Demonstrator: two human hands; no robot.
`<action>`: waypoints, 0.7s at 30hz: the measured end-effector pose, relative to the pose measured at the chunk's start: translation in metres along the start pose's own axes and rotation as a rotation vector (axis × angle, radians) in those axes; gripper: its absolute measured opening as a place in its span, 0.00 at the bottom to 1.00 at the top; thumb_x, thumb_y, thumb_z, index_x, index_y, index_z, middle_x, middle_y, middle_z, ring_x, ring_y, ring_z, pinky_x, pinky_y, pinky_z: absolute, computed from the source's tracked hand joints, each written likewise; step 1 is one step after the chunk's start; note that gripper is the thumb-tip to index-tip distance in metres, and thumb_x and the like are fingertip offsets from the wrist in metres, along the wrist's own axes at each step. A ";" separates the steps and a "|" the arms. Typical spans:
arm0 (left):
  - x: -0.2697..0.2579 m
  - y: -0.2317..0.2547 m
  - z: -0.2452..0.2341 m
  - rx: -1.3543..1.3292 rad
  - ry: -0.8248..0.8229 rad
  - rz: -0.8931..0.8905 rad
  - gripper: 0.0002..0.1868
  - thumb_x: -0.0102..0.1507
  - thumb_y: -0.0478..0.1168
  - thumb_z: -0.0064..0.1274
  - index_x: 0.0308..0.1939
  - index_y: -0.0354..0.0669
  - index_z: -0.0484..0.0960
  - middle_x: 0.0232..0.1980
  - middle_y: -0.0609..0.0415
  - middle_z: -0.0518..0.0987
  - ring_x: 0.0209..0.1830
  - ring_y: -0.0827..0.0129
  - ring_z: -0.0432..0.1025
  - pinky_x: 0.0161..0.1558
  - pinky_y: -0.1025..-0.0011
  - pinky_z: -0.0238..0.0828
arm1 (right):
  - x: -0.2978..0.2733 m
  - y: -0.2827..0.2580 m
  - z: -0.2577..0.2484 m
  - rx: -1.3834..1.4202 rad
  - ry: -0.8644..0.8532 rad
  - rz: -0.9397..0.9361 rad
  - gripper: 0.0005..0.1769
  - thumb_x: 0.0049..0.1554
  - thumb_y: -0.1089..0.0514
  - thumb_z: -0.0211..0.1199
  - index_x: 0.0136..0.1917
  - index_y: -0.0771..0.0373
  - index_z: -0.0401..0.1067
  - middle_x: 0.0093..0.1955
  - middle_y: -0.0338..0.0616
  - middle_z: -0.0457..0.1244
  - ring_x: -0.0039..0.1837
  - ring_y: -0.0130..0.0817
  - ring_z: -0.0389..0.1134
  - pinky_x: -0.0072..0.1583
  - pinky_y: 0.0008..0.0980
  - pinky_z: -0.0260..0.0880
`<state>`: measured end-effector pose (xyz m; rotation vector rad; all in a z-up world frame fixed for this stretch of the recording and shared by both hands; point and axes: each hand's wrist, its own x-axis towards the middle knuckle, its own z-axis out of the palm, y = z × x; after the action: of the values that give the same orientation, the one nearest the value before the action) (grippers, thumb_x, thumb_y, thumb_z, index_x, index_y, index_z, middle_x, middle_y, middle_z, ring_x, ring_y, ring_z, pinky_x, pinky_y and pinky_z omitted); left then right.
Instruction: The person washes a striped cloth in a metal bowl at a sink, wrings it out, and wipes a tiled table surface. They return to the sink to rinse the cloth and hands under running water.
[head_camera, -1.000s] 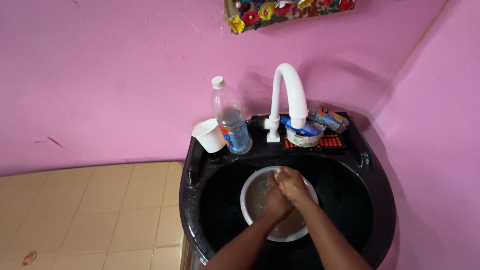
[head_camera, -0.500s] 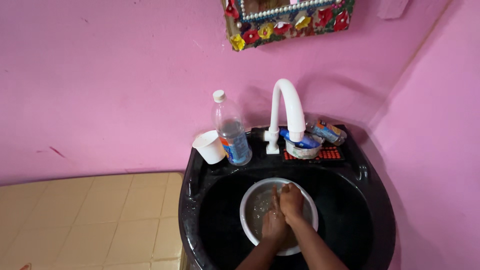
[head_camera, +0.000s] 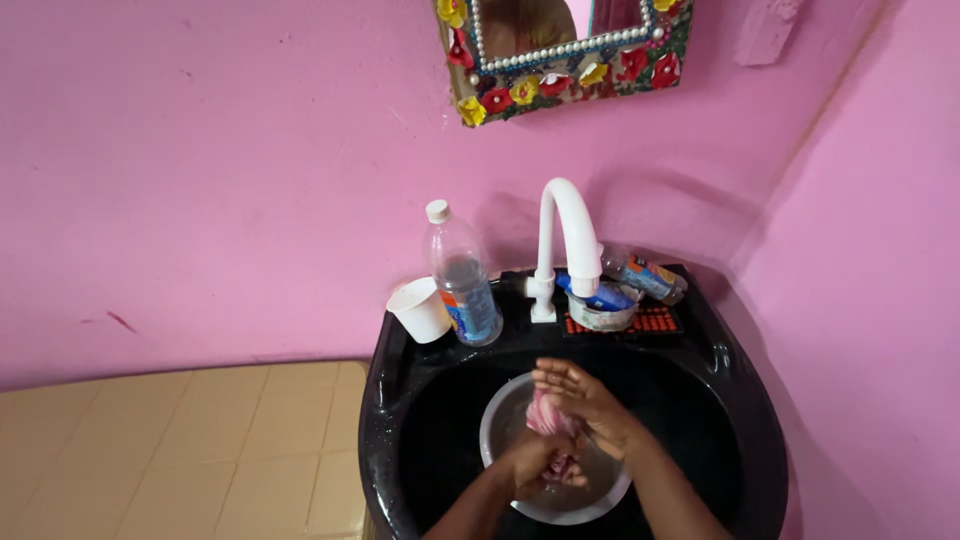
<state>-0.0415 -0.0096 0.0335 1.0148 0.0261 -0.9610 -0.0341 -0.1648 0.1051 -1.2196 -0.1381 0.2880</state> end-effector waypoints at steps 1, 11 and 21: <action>-0.002 -0.003 0.001 -0.067 -0.085 -0.062 0.03 0.65 0.35 0.54 0.42 0.41 0.78 0.32 0.55 0.76 0.28 0.73 0.74 0.32 0.75 0.76 | -0.006 -0.011 0.006 0.064 -0.080 0.022 0.37 0.50 0.61 0.68 0.72 0.56 0.64 0.66 0.38 0.67 0.69 0.31 0.67 0.67 0.36 0.69; -0.008 -0.020 0.003 -0.097 -0.291 -0.219 0.05 0.68 0.37 0.55 0.37 0.44 0.76 0.28 0.61 0.71 0.19 0.85 0.61 0.19 0.88 0.52 | -0.002 0.012 -0.004 0.017 -0.199 0.206 0.13 0.62 0.59 0.61 0.56 0.69 0.71 0.30 0.38 0.61 0.35 0.27 0.66 0.45 0.32 0.70; -0.007 0.008 0.054 0.377 0.389 0.057 0.21 0.58 0.35 0.59 0.53 0.40 0.70 0.34 0.52 0.75 0.25 0.71 0.67 0.23 0.73 0.59 | 0.019 0.024 -0.004 -0.112 0.207 0.144 0.07 0.63 0.56 0.55 0.49 0.61 0.70 0.23 0.35 0.53 0.26 0.24 0.55 0.38 0.30 0.69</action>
<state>-0.0618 -0.0424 0.0724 1.5327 0.1427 -0.7167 -0.0179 -0.1556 0.0804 -1.3651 0.1145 0.2803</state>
